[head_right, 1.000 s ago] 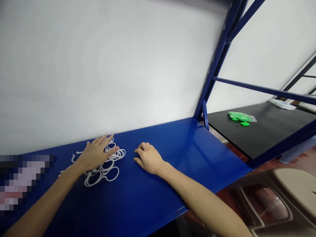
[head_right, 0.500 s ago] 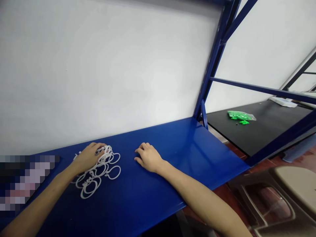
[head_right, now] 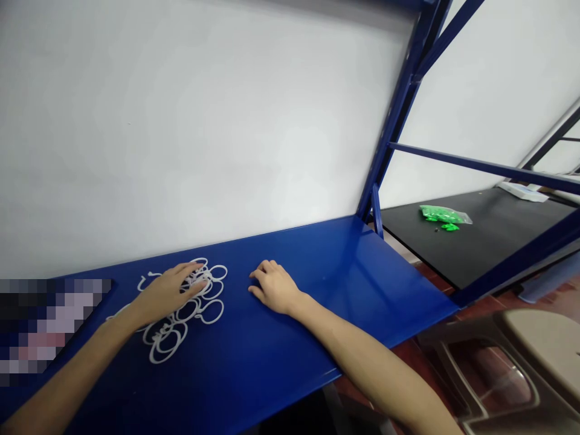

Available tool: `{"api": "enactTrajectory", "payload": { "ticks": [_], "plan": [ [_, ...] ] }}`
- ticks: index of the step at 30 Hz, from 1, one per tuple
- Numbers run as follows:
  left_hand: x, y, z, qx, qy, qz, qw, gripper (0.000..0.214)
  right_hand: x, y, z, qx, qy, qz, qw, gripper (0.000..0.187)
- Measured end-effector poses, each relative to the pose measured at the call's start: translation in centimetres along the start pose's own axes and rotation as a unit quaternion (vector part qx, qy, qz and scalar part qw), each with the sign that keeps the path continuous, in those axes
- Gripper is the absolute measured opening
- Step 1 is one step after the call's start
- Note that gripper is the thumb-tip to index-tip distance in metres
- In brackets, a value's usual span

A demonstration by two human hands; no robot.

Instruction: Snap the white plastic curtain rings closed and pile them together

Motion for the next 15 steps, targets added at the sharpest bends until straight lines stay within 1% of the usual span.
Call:
{"api": "enactTrajectory", "payload": {
  "ticks": [4,6,8,10,12,14,15],
  "plan": [
    [-0.3,-0.6,-0.5,-0.021,-0.01,-0.003,1.0,0.064,-0.1,-0.1,0.0,-0.003,-0.001,0.001,1.0,0.028],
    [-0.2,-0.3,-0.6,-0.027,-0.02,-0.02,0.999,0.059,-0.1,-0.2,0.0,-0.003,0.0,0.001,1.0,0.028],
    [0.4,0.5,-0.7,-0.029,-0.025,-0.044,0.998,0.058,-0.1,-0.2,0.0,-0.003,0.0,0.001,1.0,0.028],
    [1.7,1.2,-0.8,-0.04,-0.006,-0.06,0.997,0.062,-0.1,-0.1,0.0,0.0,-0.003,0.001,1.0,0.028],
    [3.6,1.6,-1.0,-0.069,0.028,-0.049,0.996,0.068,0.0,-0.1,0.0,0.002,-0.005,0.002,1.0,0.027],
    [5.6,1.3,-1.4,-0.093,0.053,-0.004,0.994,0.076,0.0,0.0,0.0,0.004,-0.005,0.004,1.0,0.028],
    [6.5,0.8,-1.6,-0.095,0.071,0.02,0.993,0.08,0.1,0.0,0.0,0.006,-0.006,0.004,1.0,0.028]
  ]
}}
Point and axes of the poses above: each hand's wrist, its own z-axis towards the middle knuckle, its own y-axis out of the back of the hand, x = y × z, the point moved 1 cm from there along z, towards the middle knuckle, and after that the axes turned 15 degrees about y, right-handed, at the moved point
